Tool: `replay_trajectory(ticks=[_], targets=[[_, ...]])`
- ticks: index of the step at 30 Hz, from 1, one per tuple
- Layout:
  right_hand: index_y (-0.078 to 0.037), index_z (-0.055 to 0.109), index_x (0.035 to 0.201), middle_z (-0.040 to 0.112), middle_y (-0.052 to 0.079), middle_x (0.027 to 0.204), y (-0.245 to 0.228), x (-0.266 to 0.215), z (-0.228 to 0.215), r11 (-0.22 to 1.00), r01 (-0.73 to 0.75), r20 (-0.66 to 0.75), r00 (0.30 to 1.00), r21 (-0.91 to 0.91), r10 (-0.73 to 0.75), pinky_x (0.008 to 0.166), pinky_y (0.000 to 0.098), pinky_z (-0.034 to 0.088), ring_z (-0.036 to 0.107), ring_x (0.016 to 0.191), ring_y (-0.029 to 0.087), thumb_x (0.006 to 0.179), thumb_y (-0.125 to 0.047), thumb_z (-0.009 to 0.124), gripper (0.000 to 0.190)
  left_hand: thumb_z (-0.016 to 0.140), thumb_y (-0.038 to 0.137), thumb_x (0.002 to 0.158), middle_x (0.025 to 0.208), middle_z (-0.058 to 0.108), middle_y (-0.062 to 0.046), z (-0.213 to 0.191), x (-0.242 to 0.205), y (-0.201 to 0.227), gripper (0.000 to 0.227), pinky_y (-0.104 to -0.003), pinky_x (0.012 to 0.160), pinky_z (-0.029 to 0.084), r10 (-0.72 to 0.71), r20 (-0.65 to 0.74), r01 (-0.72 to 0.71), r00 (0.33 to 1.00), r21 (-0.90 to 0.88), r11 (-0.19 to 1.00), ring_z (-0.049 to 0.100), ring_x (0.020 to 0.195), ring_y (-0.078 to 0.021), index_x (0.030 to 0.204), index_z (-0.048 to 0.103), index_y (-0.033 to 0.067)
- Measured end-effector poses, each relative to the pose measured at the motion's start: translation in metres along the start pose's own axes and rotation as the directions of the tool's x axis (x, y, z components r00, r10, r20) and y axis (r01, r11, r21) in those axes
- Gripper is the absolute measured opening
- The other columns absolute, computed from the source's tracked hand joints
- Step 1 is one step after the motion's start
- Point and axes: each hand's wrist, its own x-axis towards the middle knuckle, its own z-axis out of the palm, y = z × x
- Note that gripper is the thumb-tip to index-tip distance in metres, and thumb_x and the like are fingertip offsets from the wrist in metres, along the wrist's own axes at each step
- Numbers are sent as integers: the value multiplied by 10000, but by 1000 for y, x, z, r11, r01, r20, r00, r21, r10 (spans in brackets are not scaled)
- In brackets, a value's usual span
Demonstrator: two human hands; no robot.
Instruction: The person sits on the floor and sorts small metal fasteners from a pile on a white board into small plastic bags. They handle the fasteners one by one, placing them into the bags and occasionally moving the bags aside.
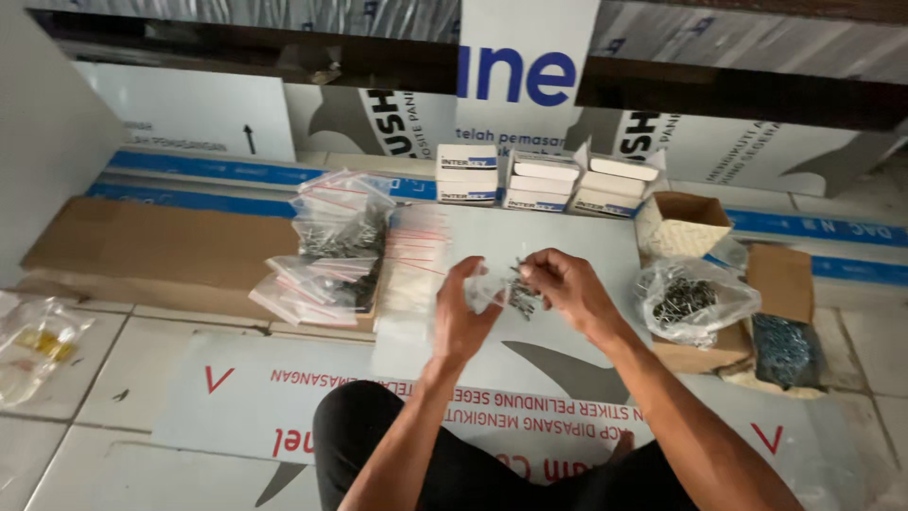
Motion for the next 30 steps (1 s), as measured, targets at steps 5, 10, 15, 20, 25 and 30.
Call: replay_trajectory(ticks=[5,10,15,20,25,30], targets=[[-202,697,1162,762,68,1009,-39,0,32,802,6,56,998,-598,35,776,424,603,743,938,249,973,-325,636,233,848,233,723,1161,709,-96,6,0,-4,637,-502,1039,505,52,-23,-51,998,63,997,664,1156,-330,1298,585,149],[-261,669,1237,730,-26,1090,-44,-1,38,593,69,108,994,-802,31,902,432,574,690,1048,205,1004,-386,551,289,843,212,708,1141,713,-64,6,2,-12,645,-466,1024,523,68,-40,-66,997,62,996,668,1149,-292,1295,581,166],[-270,642,1237,676,2,1088,-24,20,-1,525,51,6,996,-849,-88,897,471,567,681,1051,242,1055,-378,452,285,841,238,765,1079,729,-67,1,2,-1,571,-441,974,548,114,-62,-110,992,63,992,693,1107,-283,1269,586,148],[-230,667,1127,717,64,1035,87,38,-36,406,-135,-68,982,-904,175,847,547,563,715,1024,353,950,-306,570,216,828,254,759,1111,724,-21,-6,-3,1,613,-428,1022,523,7,-11,-6,1000,26,1000,664,1179,-248,1306,561,175],[-190,579,1362,654,77,1182,58,13,-20,417,-68,12,983,-906,185,884,591,554,650,1144,342,924,-310,662,462,837,245,755,1100,734,-18,-4,-4,-5,637,-429,1064,486,36,-27,-34,999,43,998,661,1184,-232,1329,566,190],[-131,587,1227,591,66,1079,78,23,-20,266,121,151,984,-956,96,820,517,585,625,1072,292,990,-218,533,258,829,237,760,1083,744,-35,-6,-5,0,630,-448,1066,471,52,-32,-50,998,39,998,667,1170,-254,1335,577,189]])
